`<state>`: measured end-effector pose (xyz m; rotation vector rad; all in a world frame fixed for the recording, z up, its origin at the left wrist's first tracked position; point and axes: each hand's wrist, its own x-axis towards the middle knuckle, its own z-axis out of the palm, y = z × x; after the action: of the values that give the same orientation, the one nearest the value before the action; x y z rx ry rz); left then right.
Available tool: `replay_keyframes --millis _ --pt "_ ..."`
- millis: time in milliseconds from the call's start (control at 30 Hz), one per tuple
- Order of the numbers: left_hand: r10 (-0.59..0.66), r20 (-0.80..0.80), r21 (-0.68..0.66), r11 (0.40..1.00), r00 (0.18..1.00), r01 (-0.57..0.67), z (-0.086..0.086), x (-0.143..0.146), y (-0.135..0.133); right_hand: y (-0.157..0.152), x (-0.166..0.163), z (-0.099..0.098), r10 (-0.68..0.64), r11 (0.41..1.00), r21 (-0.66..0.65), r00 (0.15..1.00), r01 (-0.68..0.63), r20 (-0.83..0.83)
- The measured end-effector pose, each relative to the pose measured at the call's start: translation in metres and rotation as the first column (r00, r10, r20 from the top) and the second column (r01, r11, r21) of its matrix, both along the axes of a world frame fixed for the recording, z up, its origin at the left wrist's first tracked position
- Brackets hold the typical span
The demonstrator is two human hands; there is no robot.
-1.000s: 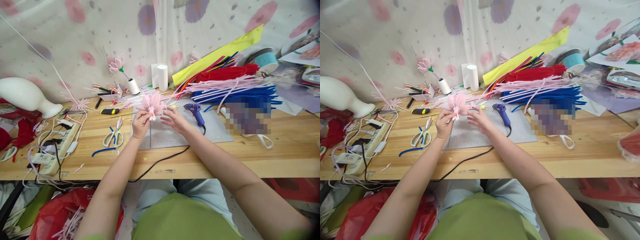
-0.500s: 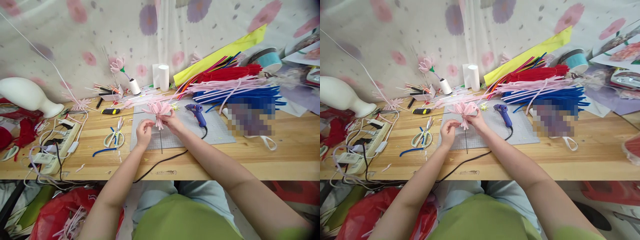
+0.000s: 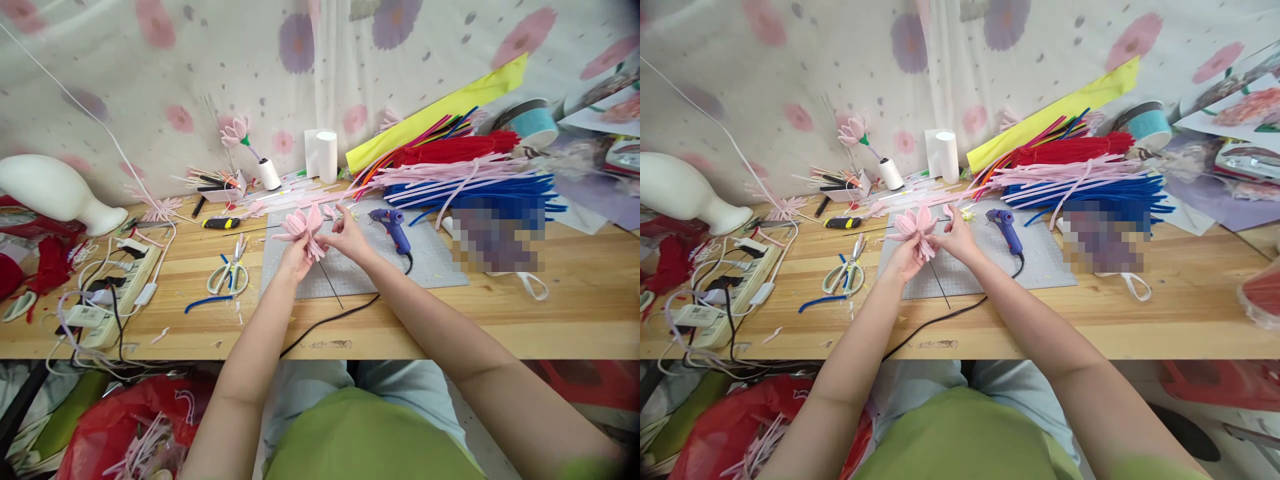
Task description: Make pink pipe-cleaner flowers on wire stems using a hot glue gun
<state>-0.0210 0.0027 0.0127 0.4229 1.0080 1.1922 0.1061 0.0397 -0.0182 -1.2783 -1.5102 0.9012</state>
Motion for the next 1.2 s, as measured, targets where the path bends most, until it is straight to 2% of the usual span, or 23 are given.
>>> replay_keyframes --millis 100,233,300,433,533,700,800,1067,1200 --pt "-0.026 0.000 -0.034 0.999 1.000 0.026 0.004 0.001 -0.001 0.002 0.002 0.006 -0.051 0.987 0.155 0.998 0.046 0.028" --pt "-0.100 -0.034 -0.017 0.995 0.994 0.099 0.006 0.003 -0.005 0.010 -0.003 0.007 -0.027 0.982 0.189 0.998 0.014 0.065" --pt "-0.121 -0.117 0.002 0.993 0.986 0.122 0.005 0.006 -0.007 0.012 -0.007 0.005 -0.045 0.983 0.183 0.997 0.033 0.063" --pt "-0.076 -0.354 0.040 0.995 0.932 0.097 0.001 0.010 -0.010 0.012 -0.012 0.002 -0.074 0.982 0.180 0.996 0.064 0.050" --pt "-0.069 -0.452 0.041 0.994 0.889 0.098 -0.001 0.011 -0.009 0.007 -0.013 0.004 -0.093 0.975 0.207 0.993 0.077 0.070" --pt "-0.081 -0.456 0.036 0.993 0.886 0.110 -0.003 0.011 -0.009 0.002 -0.013 0.009 -0.124 0.962 0.260 0.982 0.085 0.139" --pt "-0.075 -0.468 0.024 0.995 0.880 0.098 -0.002 0.010 -0.010 0.001 -0.010 0.008 -0.098 0.958 0.283 0.984 0.053 0.149" --pt "-0.043 -0.505 0.006 0.999 0.862 0.053 -0.004 0.008 -0.011 -0.004 0.002 0.002 -0.071 0.953 0.300 0.992 0.039 0.099" --pt "-0.039 -0.522 0.007 0.999 0.852 0.051 -0.005 0.009 -0.011 -0.005 0.004 -0.004 -0.047 0.964 0.263 0.998 0.034 0.043"
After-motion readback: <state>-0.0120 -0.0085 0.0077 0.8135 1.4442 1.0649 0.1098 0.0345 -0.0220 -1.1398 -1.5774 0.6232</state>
